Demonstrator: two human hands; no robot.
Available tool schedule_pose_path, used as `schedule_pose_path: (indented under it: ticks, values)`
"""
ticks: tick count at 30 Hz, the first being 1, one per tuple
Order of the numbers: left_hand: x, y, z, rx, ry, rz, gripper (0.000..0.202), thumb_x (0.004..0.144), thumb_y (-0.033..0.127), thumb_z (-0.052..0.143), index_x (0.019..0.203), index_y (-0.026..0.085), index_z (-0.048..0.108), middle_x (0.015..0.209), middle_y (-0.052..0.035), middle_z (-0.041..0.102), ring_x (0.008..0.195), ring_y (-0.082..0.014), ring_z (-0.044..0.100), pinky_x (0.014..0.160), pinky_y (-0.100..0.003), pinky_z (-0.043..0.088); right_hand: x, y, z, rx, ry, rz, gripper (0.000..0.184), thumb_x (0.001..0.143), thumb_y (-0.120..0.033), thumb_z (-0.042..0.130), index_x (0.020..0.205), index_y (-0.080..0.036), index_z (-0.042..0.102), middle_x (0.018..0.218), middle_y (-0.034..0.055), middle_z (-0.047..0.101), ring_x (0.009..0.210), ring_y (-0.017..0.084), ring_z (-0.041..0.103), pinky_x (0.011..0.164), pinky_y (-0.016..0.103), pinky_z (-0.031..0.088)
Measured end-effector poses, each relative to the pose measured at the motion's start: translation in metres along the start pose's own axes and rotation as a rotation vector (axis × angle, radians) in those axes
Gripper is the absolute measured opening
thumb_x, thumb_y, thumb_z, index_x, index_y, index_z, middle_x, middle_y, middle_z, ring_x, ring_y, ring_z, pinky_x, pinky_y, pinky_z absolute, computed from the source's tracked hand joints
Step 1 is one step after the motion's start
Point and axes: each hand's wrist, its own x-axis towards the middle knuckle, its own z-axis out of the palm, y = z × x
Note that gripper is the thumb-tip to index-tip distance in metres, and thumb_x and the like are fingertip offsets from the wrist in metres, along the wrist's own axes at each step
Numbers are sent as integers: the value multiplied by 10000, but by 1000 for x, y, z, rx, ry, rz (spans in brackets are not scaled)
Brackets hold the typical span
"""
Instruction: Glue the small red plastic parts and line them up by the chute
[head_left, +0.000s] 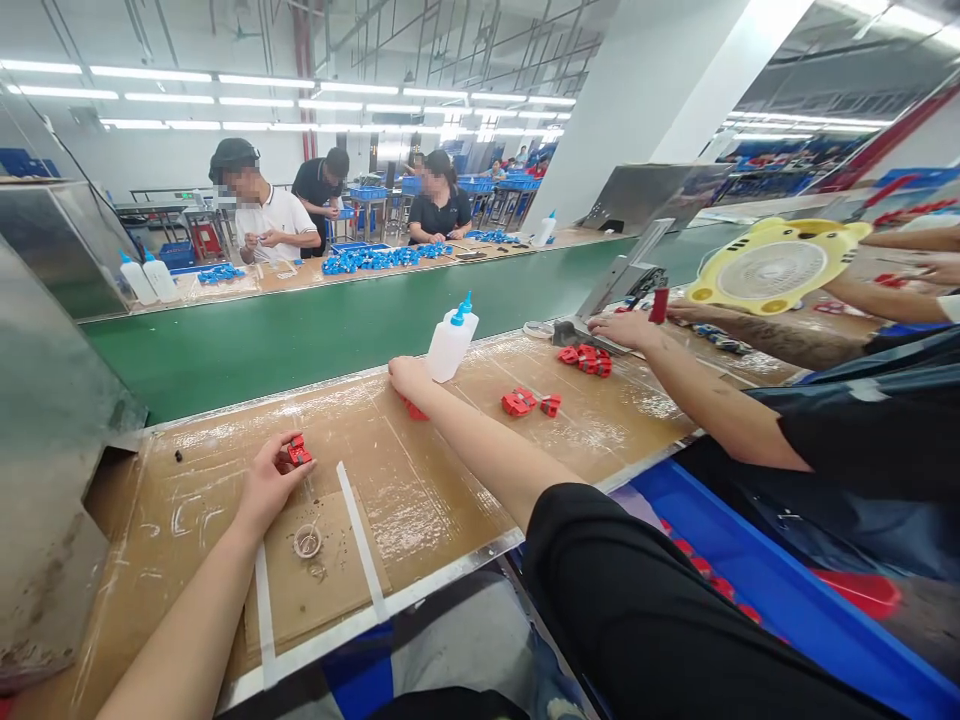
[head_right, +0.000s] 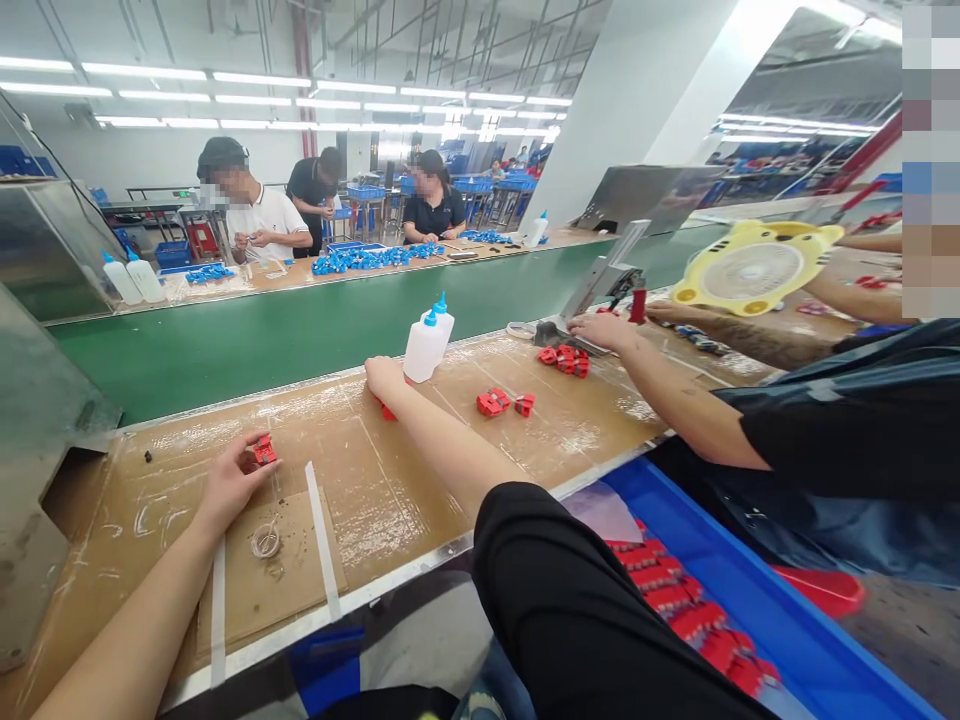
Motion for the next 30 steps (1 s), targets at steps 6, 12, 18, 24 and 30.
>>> schedule_pose_path:
  ticks: [6,12,18,24,30]
  values:
    - [0,-3,4,-64,-55,-7,615,744,503,856,1267,230,682,1100,-81,747,912,-235,715,874,-383,569,-40,-35,19,307,101,-205,314,1047,-391,569,1210,-173,726,1231,114,731,1129,193,684,975,298,539]
    - [0,-2,5,-139,-72,-10,689,780,481,843,1393,249,635,1258,-100,705,1056,-245,706,974,-413,572,-92,-94,73,1169,57,-540,391,962,-512,658,1109,-170,778,1134,101,731,787,142,721,777,293,610]
    - [-3,3,8,-230,-65,-37,599,726,404,900,1248,200,687,1161,-105,752,1058,-265,725,1014,-448,577,-115,-96,83,1056,151,-735,263,1002,-392,639,1173,-261,790,1118,79,734,1038,189,692,936,358,581]
    - [-3,0,8,-106,-61,75,518,756,376,884,1228,230,727,1285,-104,700,1121,-250,693,998,-435,583,-122,-93,82,1004,204,-779,203,996,-304,664,1149,-278,794,1083,62,760,975,180,709,900,362,588]
    - [-5,-1,7,-40,-90,96,486,776,390,869,1219,241,736,1205,-89,715,1094,-248,689,987,-448,589,-120,-91,86,898,217,-857,198,1016,-312,637,1127,-261,793,1065,64,760,963,169,715,875,354,609]
